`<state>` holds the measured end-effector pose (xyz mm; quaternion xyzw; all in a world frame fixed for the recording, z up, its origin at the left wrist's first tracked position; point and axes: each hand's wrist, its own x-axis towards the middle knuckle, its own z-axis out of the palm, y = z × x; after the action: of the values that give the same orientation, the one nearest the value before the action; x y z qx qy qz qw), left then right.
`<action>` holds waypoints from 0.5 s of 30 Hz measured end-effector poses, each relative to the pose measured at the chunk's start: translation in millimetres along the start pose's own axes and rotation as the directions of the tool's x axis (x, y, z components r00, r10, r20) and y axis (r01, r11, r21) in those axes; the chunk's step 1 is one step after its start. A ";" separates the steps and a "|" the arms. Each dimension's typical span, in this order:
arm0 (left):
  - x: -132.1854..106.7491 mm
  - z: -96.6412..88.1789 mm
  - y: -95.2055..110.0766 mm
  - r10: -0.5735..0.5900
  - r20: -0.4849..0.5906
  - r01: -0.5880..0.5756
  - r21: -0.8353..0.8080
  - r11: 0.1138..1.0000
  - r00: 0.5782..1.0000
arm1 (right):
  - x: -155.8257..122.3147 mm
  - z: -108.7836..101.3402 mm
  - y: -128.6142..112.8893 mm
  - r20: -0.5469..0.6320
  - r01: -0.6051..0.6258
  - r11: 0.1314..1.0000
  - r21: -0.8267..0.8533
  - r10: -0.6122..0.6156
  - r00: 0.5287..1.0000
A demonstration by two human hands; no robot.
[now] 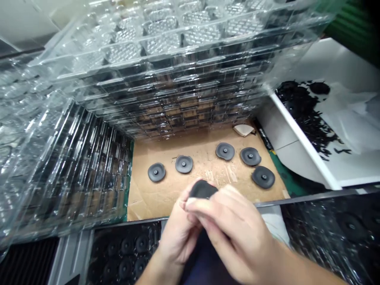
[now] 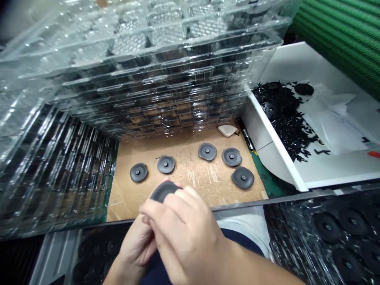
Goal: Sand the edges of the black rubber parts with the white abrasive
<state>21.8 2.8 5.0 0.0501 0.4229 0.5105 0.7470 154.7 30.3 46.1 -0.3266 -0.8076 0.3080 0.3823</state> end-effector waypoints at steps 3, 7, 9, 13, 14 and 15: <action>-3.2 1.0 0.2 0.057 -0.039 -0.056 0.031 0.998 0.998 | 2.4 3.6 -2.9 0.107 -0.057 0.997 0.054 0.051 0.993; -8.0 5.1 -0.5 -0.012 0.022 0.011 0.029 1.000 1.000 | 6.9 7.4 1.0 -0.082 0.021 0.996 -0.083 -0.028 0.996; -9.1 5.2 2.2 -0.030 0.010 0.030 0.030 0.999 1.000 | 1.6 2.4 0.9 -0.008 0.061 0.998 -0.033 -0.062 0.998; -6.0 2.7 5.1 -0.051 0.026 0.052 -0.021 0.998 0.998 | -18.8 -17.1 2.9 0.151 -0.054 0.998 -0.025 0.057 0.987; -4.5 3.0 4.0 -0.058 0.039 0.060 -0.036 0.998 0.998 | -21.1 -20.9 3.6 0.128 -0.096 0.992 -0.087 0.107 0.986; -3.3 3.8 2.5 -0.071 0.044 0.072 -0.038 0.997 0.997 | -21.1 -23.6 4.1 0.087 -0.119 0.980 -0.158 0.134 0.987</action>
<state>22.2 2.7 10.6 0.0309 0.3984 0.4905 0.7744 185.6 22.5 46.5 -0.3903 -0.8241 0.2847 0.2959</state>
